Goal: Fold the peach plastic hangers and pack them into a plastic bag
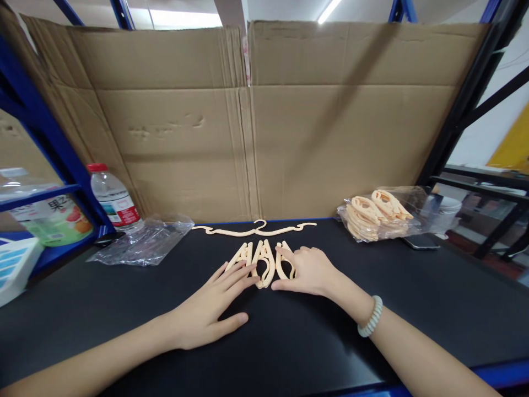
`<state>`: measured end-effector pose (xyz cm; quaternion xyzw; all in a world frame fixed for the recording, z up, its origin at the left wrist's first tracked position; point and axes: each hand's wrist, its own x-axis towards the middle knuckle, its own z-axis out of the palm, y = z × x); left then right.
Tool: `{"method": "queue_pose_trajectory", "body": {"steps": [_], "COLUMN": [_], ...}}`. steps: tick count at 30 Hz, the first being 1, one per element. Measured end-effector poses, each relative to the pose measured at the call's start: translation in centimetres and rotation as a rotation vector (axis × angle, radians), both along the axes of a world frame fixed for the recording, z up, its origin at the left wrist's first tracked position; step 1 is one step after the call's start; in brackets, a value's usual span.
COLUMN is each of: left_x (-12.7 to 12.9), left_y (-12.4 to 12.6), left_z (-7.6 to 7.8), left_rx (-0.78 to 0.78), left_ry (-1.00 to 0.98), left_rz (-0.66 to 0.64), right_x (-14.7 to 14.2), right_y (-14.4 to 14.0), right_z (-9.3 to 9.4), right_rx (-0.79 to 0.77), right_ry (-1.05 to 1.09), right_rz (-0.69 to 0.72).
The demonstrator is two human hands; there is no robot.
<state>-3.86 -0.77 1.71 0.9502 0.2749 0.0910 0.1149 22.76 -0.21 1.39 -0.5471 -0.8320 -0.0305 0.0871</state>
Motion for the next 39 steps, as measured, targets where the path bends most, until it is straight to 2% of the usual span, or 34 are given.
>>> {"method": "queue_pose_trajectory", "body": {"steps": [3, 6, 9, 12, 15, 18, 22, 28, 33, 39], "left_x": [0.0, -0.1, -0.2, -0.2, -0.1, 0.1, 0.2, 0.1, 0.0, 0.0], "left_y": [0.1, 0.2, 0.4, 0.7, 0.8, 0.7, 0.3, 0.1, 0.1, 0.1], "left_z": [0.0, -0.1, -0.3, -0.7, -0.9, -0.6, 0.2, 0.6, 0.7, 0.8], "left_rx": [-0.005, -0.006, 0.012, 0.047, 0.075, 0.086, 0.063, 0.055, 0.045, 0.037], "left_ry": [-0.016, -0.037, -0.097, -0.163, -0.181, -0.157, -0.149, -0.150, -0.144, -0.165], "left_rz": [-0.002, -0.003, 0.003, 0.036, 0.045, 0.032, 0.005, 0.004, 0.000, -0.006], "right_x": [0.0, 0.7, 2.1, 3.7, 4.5, 4.5, 4.4, 5.2, 5.2, 5.0], "right_y": [0.0, 0.3, 1.6, 3.7, 5.5, 6.5, 6.9, 6.8, 6.4, 6.4], "right_z": [0.2, 0.5, 0.5, -0.2, -1.5, -2.7, -3.4, -3.2, -2.8, -2.7], "right_rx": [-0.012, 0.009, 0.168, 0.282, 0.229, 0.077, -0.074, 0.097, 0.176, 0.208], "right_ry": [0.003, 0.102, 0.237, 0.246, 0.176, 0.132, 0.145, 0.111, 0.079, 0.165], "right_rz": [-0.027, -0.054, -0.103, -0.126, -0.071, -0.023, -0.043, -0.049, -0.115, -0.029]}}
